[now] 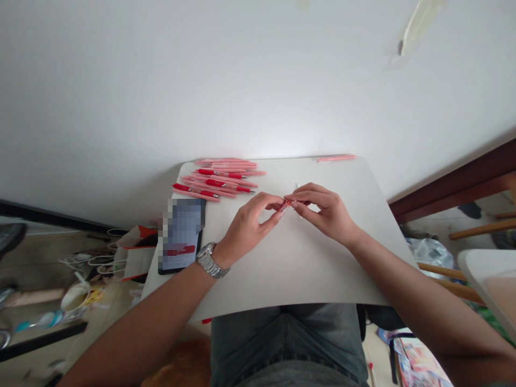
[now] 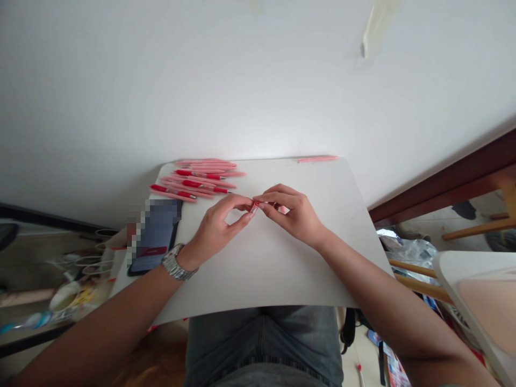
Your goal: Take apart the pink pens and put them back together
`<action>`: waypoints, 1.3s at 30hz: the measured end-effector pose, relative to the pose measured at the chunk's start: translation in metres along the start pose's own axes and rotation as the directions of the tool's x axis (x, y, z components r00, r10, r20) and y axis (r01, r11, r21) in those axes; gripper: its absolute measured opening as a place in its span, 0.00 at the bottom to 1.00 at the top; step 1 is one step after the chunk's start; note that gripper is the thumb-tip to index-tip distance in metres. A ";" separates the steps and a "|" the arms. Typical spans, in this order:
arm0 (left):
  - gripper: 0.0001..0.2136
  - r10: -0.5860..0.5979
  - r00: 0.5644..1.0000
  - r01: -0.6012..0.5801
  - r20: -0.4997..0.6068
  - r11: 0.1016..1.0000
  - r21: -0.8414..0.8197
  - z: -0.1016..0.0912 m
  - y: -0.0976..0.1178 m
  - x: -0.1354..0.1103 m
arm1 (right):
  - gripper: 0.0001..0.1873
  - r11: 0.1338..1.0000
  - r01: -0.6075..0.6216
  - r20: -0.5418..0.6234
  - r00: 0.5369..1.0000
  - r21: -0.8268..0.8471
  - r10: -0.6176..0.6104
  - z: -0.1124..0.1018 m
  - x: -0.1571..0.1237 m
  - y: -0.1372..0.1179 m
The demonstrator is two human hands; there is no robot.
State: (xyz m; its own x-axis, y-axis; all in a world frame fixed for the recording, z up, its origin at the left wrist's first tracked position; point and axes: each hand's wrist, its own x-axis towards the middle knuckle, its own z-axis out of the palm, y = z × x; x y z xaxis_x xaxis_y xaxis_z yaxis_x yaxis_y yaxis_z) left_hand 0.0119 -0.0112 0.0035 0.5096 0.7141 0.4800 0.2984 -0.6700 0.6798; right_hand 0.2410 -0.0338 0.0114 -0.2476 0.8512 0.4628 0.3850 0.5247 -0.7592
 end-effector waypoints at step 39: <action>0.05 -0.157 0.978 0.126 -0.136 0.969 -0.212 0.001 -0.011 0.000 | 0.10 0.969 -0.174 -0.096 0.983 -0.174 0.159 -0.009 0.005 0.021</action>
State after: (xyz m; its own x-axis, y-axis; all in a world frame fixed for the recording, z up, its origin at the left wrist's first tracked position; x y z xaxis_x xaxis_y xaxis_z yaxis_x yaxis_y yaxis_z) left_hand 0.0100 -0.0040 -0.0043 0.3425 0.8310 0.4384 0.1825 -0.5165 0.8366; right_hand 0.2554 -0.0184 0.0022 -0.0965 0.9209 0.3777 0.5709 0.3620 -0.7369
